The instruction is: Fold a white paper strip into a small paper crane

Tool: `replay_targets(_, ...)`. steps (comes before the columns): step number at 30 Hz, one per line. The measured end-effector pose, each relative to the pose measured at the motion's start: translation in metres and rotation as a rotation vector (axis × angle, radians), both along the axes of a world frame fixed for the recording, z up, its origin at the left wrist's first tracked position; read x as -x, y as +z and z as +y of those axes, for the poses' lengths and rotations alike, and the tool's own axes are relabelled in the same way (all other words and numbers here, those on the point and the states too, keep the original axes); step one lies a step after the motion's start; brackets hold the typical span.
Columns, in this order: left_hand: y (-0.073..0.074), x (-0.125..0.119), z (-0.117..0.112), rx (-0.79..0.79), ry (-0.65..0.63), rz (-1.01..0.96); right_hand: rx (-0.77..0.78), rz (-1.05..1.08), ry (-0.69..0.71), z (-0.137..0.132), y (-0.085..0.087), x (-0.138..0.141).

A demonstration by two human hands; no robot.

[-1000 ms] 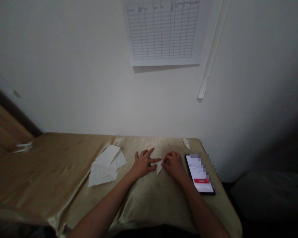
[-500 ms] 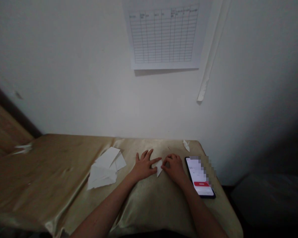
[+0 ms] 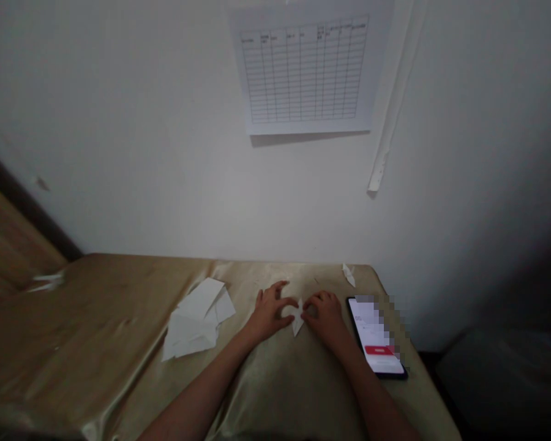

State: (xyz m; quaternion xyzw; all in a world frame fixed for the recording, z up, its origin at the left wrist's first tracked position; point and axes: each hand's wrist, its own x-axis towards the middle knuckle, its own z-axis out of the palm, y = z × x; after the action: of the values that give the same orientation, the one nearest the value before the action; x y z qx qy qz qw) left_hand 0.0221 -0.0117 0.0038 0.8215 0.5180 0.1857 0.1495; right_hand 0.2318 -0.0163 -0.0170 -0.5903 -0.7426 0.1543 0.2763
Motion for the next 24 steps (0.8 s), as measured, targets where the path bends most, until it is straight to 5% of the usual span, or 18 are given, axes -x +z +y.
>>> replay_targets(9, -0.005, -0.002, 0.002, 0.069, 0.075, -0.001, 0.041, 0.007, 0.034, 0.003, 0.002, -0.005)
replay_targets(24, -0.004, 0.008, -0.001, 0.087, -0.03, 0.116, 0.056, 0.025, 0.022, 0.002, 0.004, -0.005)
